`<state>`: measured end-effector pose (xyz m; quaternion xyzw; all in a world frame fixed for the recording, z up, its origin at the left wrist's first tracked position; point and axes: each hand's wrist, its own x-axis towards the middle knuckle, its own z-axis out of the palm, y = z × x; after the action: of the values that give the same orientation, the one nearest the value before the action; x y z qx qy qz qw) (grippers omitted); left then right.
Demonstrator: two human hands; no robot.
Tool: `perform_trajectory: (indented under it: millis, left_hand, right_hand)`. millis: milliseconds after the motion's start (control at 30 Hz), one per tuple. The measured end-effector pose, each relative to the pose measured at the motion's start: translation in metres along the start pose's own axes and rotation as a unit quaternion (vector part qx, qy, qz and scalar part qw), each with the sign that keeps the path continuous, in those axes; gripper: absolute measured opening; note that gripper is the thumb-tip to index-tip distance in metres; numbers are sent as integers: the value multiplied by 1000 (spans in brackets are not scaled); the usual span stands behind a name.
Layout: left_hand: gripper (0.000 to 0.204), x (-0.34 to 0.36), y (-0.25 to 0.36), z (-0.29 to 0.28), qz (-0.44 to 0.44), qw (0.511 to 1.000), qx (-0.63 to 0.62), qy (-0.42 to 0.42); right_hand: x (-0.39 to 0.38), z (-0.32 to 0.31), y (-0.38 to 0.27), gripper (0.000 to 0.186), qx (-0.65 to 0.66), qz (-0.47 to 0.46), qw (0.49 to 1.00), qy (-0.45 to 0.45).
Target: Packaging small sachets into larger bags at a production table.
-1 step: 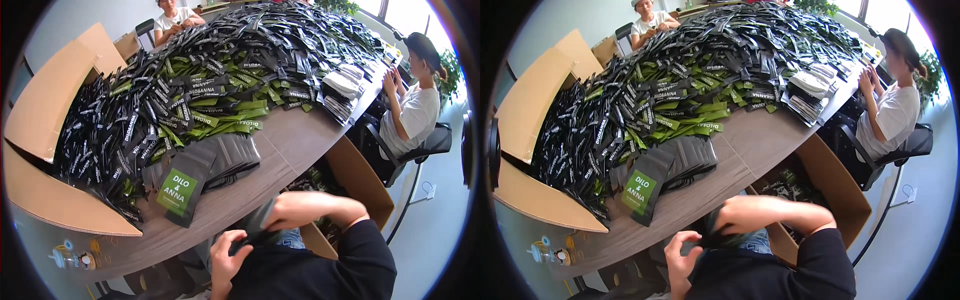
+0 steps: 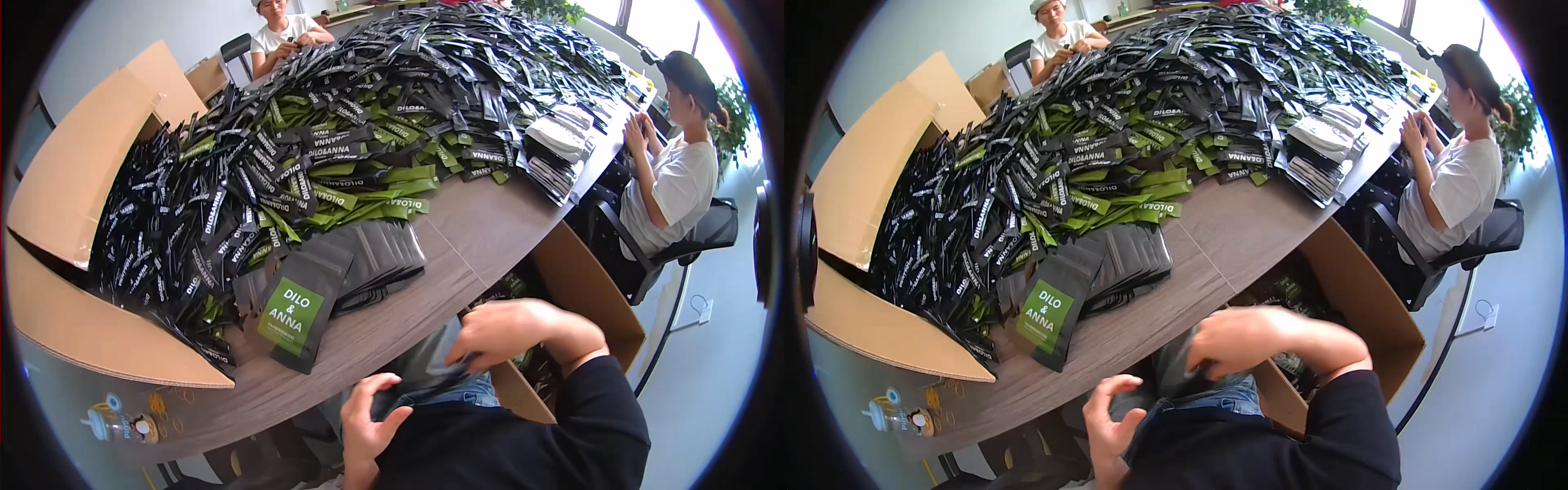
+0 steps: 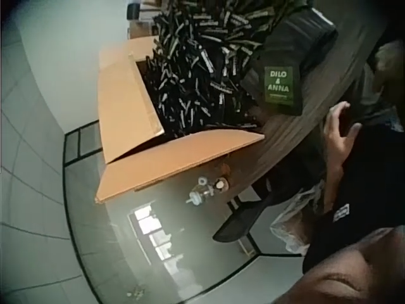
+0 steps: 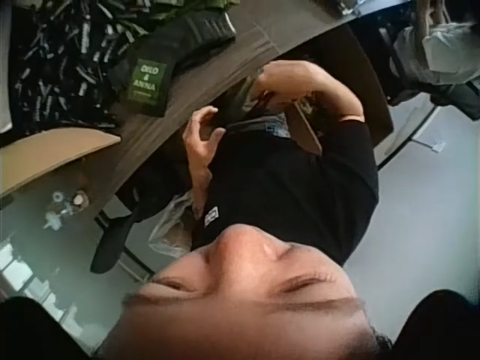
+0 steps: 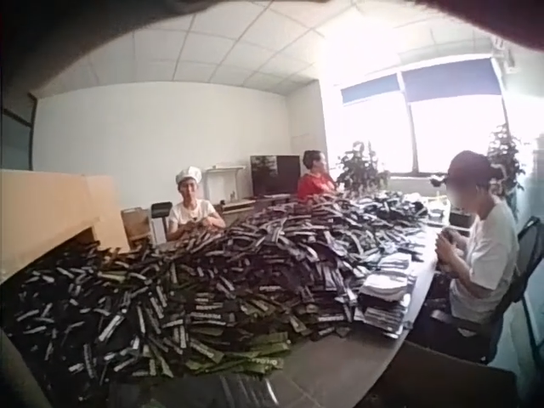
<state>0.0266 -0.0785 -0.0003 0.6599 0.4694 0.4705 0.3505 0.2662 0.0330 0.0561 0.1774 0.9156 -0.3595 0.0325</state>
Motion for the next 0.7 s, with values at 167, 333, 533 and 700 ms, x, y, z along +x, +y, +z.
perform_trajectory:
  millis: [167, 333, 533, 700]
  left_hand:
    - [26, 40, 10, -20, 107, 952, 262, 121]
    - [50, 82, -10, -22, 29, 893, 444, 66]
    - [39, 71, -31, -48, 53, 891, 441, 97]
    - [40, 75, -37, -50, 28, 896, 418, 147]
  right_hand:
    - [-3, -73, 51, 45, -64, 90, 949, 296]
    - [27, -103, 160, 19, -263, 84, 835, 477]
    - [33, -106, 129, 24, -38, 86, 732, 675]
    - [27, -124, 152, 25, 358, -81, 614, 699]
